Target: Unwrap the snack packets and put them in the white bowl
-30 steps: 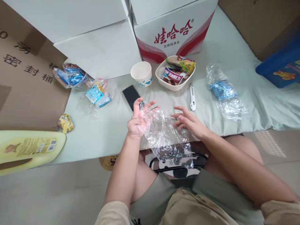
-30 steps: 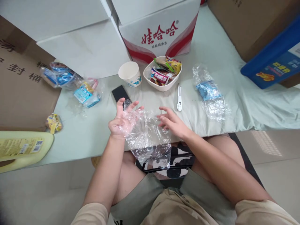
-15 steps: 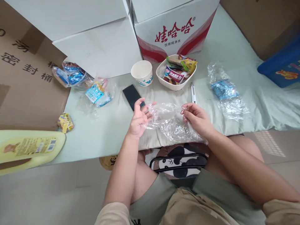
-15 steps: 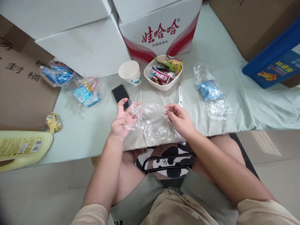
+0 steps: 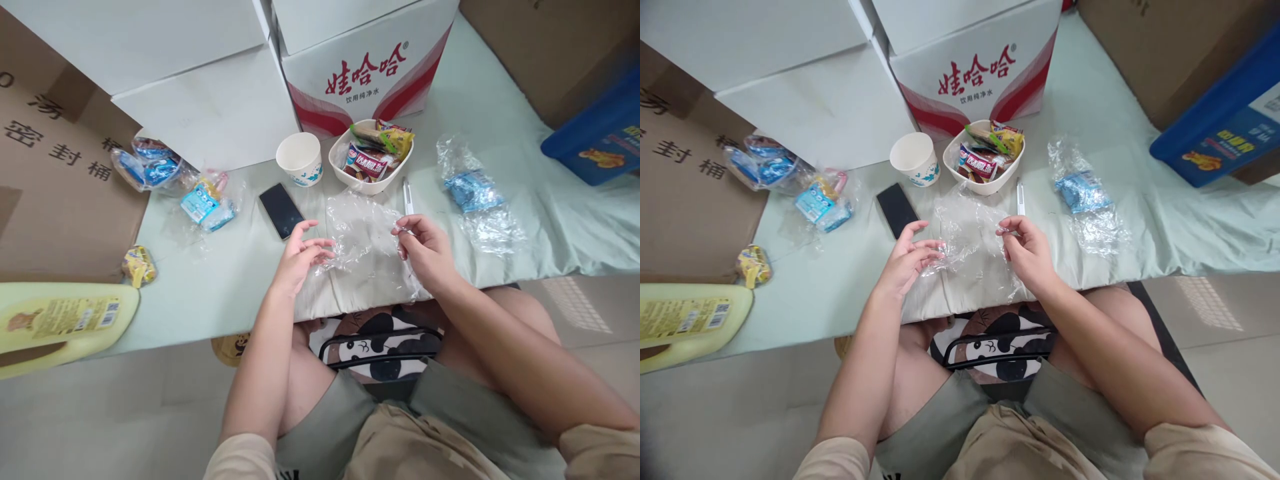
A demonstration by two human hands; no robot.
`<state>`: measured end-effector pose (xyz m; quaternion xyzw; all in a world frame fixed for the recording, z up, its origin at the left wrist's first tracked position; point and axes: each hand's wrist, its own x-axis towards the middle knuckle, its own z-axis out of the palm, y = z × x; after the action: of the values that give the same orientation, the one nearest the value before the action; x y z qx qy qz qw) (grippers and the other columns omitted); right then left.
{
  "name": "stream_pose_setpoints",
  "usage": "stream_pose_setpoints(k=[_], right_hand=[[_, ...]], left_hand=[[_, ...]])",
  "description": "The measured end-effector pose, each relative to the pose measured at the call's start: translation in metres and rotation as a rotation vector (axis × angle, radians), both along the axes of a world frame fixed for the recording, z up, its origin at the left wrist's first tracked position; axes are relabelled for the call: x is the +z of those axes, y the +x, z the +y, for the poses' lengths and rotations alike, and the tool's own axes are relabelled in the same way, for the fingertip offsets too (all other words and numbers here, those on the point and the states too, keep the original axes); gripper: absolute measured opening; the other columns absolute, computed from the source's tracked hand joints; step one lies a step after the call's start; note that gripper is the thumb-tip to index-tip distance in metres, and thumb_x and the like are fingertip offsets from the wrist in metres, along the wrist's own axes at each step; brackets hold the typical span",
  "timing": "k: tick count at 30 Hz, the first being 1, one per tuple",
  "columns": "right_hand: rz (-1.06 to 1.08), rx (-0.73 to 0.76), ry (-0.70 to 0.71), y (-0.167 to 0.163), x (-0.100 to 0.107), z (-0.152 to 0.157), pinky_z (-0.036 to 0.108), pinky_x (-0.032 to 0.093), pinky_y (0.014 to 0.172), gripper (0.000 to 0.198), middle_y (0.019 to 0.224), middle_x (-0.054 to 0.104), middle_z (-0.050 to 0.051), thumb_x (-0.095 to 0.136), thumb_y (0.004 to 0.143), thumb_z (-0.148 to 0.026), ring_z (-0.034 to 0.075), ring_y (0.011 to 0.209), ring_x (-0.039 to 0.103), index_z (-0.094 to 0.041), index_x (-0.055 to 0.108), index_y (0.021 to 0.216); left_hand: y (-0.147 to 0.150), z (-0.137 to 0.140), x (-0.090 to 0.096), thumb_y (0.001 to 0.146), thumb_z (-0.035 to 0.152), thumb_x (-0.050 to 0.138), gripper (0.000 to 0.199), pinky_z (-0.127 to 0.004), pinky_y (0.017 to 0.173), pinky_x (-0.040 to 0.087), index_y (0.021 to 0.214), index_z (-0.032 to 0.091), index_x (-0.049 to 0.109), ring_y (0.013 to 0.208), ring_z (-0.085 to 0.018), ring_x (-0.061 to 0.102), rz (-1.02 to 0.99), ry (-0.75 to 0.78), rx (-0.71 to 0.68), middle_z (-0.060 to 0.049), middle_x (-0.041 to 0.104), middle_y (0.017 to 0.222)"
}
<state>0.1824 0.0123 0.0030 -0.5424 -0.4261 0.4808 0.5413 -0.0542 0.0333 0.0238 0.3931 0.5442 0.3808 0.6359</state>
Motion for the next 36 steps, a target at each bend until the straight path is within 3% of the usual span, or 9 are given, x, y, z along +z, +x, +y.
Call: stream_pose_setpoints(k=[7,14,19,21,23,25,27,30,36], right_hand=[[-0.017,-0.012,-0.030,0.004,0.006,0.002,0.023,0.036,0.047,0.013,0.076,0.062,-0.002,0.058,0.071,-0.018,0.007,0.050,0.046,-0.022,0.061,0.082],[-0.068,0.023,-0.046,0.001,0.009,0.001,0.024,0.036,0.049,0.012,0.074,0.061,-0.002,0.056,0.070,-0.017,0.007,0.051,0.046,-0.021,0.061,0.080],[-0.068,0.029,-0.039,0.001,0.008,0.001,0.024,0.036,0.049,0.012,0.073,0.060,-0.002,0.054,0.071,-0.016,0.008,0.051,0.045,-0.021,0.060,0.080],[-0.070,0.028,-0.035,0.003,0.007,0.002,0.024,0.037,0.049,0.012,0.073,0.059,-0.002,0.054,0.071,-0.017,0.008,0.051,0.045,-0.022,0.060,0.079],[-0.070,0.020,-0.027,0.004,0.006,0.004,0.024,0.037,0.048,0.011,0.073,0.060,-0.002,0.055,0.070,-0.017,0.008,0.051,0.045,-0.022,0.059,0.079],[-0.063,0.003,-0.019,0.007,0.006,0.006,0.024,0.036,0.047,0.011,0.075,0.061,-0.002,0.056,0.071,-0.018,0.008,0.050,0.045,-0.022,0.059,0.080],[-0.048,-0.013,-0.010,0.009,0.006,0.007,0.024,0.036,0.046,0.012,0.076,0.062,-0.002,0.058,0.072,-0.019,0.007,0.049,0.045,-0.023,0.058,0.084],[-0.024,-0.020,0.014,0.012,0.007,0.009,0.024,0.033,0.045,0.015,0.076,0.061,-0.003,0.059,0.075,-0.020,0.007,0.047,0.045,-0.023,0.057,0.090],[-0.026,-0.019,0.015,0.017,0.009,0.010,0.025,0.029,0.044,0.015,0.075,0.063,-0.001,0.061,0.080,-0.022,0.007,0.046,0.039,-0.024,0.055,0.094]], left_hand=[[-0.001,0.002,0.000,0.074,0.024,0.066,0.036,-0.019,0.055,0.044,0.106,0.022,0.051,0.064,-0.010,0.065,-0.063,0.054,0.082,0.000,0.068,0.083],[-0.003,-0.001,-0.004,0.065,0.026,0.081,0.053,-0.020,0.056,0.042,0.109,0.022,0.052,0.073,-0.010,0.062,0.002,0.017,-0.082,-0.003,0.067,0.100],[-0.005,-0.004,-0.006,0.064,0.025,0.086,0.064,-0.023,0.068,0.049,0.118,0.024,0.051,0.082,-0.012,0.061,0.023,0.030,-0.188,-0.006,0.066,0.111],[-0.005,-0.005,-0.006,0.065,0.022,0.085,0.068,-0.024,0.068,0.048,0.123,0.025,0.049,0.078,-0.012,0.062,0.033,0.029,-0.233,-0.005,0.068,0.104],[-0.004,-0.005,-0.006,0.071,0.024,0.080,0.060,-0.022,0.061,0.045,0.123,0.024,0.050,0.068,-0.011,0.060,0.067,0.033,-0.236,-0.002,0.069,0.087],[-0.004,-0.003,-0.005,0.077,0.027,0.074,0.045,-0.022,0.056,0.042,0.117,0.023,0.052,0.059,-0.009,0.058,0.076,0.083,-0.150,0.001,0.068,0.076],[-0.007,-0.001,-0.004,0.078,0.030,0.072,0.036,-0.021,0.055,0.044,0.109,0.024,0.054,0.057,-0.009,0.058,0.035,0.187,0.022,0.002,0.067,0.074],[-0.014,0.003,0.000,0.076,0.033,0.074,0.035,-0.020,0.054,0.044,0.104,0.026,0.054,0.055,-0.008,0.058,-0.049,0.322,0.266,0.005,0.064,0.069],[-0.024,0.005,0.002,0.071,0.031,0.075,0.023,-0.018,0.053,0.045,0.079,0.020,0.057,0.054,-0.007,0.054,-0.041,0.366,0.374,0.003,0.059,0.064]])
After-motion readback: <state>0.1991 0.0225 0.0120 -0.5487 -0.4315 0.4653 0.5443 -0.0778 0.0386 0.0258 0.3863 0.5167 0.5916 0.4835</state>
